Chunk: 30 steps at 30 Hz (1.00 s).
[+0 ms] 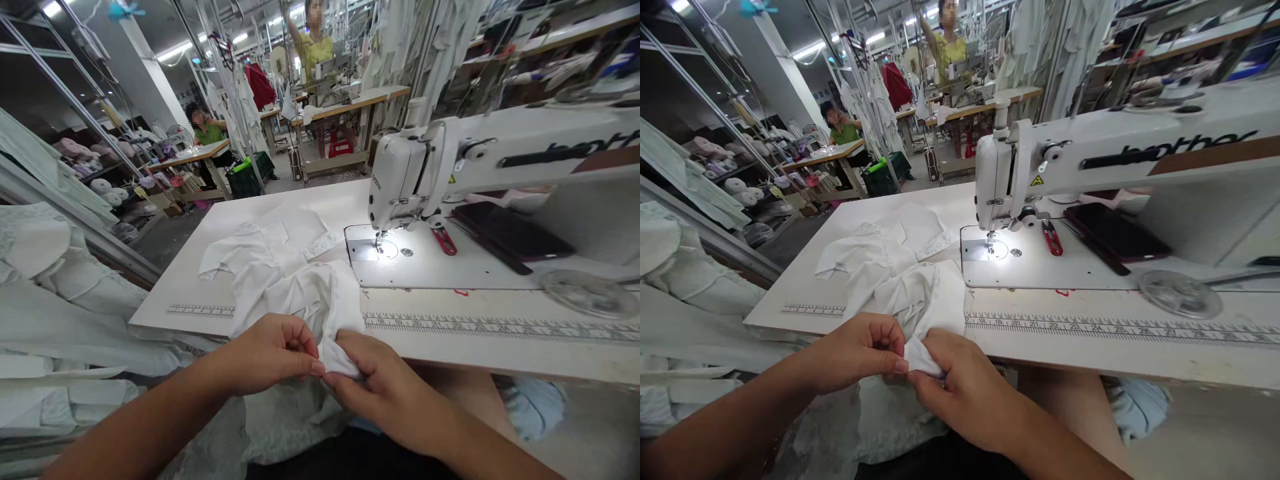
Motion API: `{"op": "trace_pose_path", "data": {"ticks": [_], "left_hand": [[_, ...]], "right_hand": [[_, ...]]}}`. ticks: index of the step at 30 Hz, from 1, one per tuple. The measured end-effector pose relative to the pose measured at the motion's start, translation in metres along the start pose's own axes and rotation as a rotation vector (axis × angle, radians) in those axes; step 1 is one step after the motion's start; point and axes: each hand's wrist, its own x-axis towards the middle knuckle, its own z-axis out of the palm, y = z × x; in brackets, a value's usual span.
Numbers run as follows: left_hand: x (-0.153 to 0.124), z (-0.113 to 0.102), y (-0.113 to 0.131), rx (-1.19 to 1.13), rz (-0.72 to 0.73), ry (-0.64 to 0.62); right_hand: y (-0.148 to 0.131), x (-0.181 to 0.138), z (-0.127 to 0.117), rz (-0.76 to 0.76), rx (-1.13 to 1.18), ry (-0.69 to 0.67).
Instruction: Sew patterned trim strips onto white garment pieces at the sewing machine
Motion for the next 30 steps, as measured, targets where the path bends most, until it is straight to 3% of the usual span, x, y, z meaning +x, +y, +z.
{"op": "trace_pose_path", "data": {"ticks": [2,4,6,8,10,13,17,21,23,26,28,29,30], "left_hand": [[0.002,-0.002,0.006,0.146,0.142,0.054],[0.007,-0.001,0.012,0.317,0.454,0.132],[0.015,0.001,0.015,0.462,0.762,0.106],[0.026,0.005,0.012,0.616,0.927,0.040],[0.040,0.010,0.006,0.755,0.970,0.076],[0.061,0.019,-0.003,0.892,1.028,0.206],[0.072,0.030,-0.013,0.946,1.138,0.337],[0.078,0.016,-0.027,1.022,1.177,0.400],[0.081,0.000,-0.033,1.075,1.154,0.540],[0.080,-0.018,-0.031,1.102,1.075,0.761],[0.073,-0.017,-0.021,1.013,1.062,0.741],[0.068,-0.012,-0.014,0.927,1.048,0.681],[0.064,-0.005,-0.007,0.836,1.037,0.636]], "right_hand": [[-0.001,0.000,-0.002,0.065,0.020,-0.008],[-0.004,-0.001,-0.002,0.088,0.044,-0.007],[-0.008,-0.004,-0.002,0.016,0.036,0.010],[-0.009,-0.007,-0.003,-0.105,-0.043,0.042],[-0.005,-0.007,-0.009,-0.089,-0.219,0.122],[0.008,0.000,-0.025,0.139,-0.475,0.372],[0.020,0.015,-0.035,0.274,-0.563,0.546],[0.021,0.013,-0.022,0.280,-0.560,0.559],[0.019,0.000,-0.016,0.255,-0.537,0.556],[0.010,-0.023,-0.018,0.059,-0.348,0.331],[0.003,-0.032,-0.028,-0.156,-0.171,0.101],[0.001,-0.033,-0.035,-0.209,-0.123,0.110],[0.001,-0.031,-0.042,-0.192,-0.109,0.269]]}}
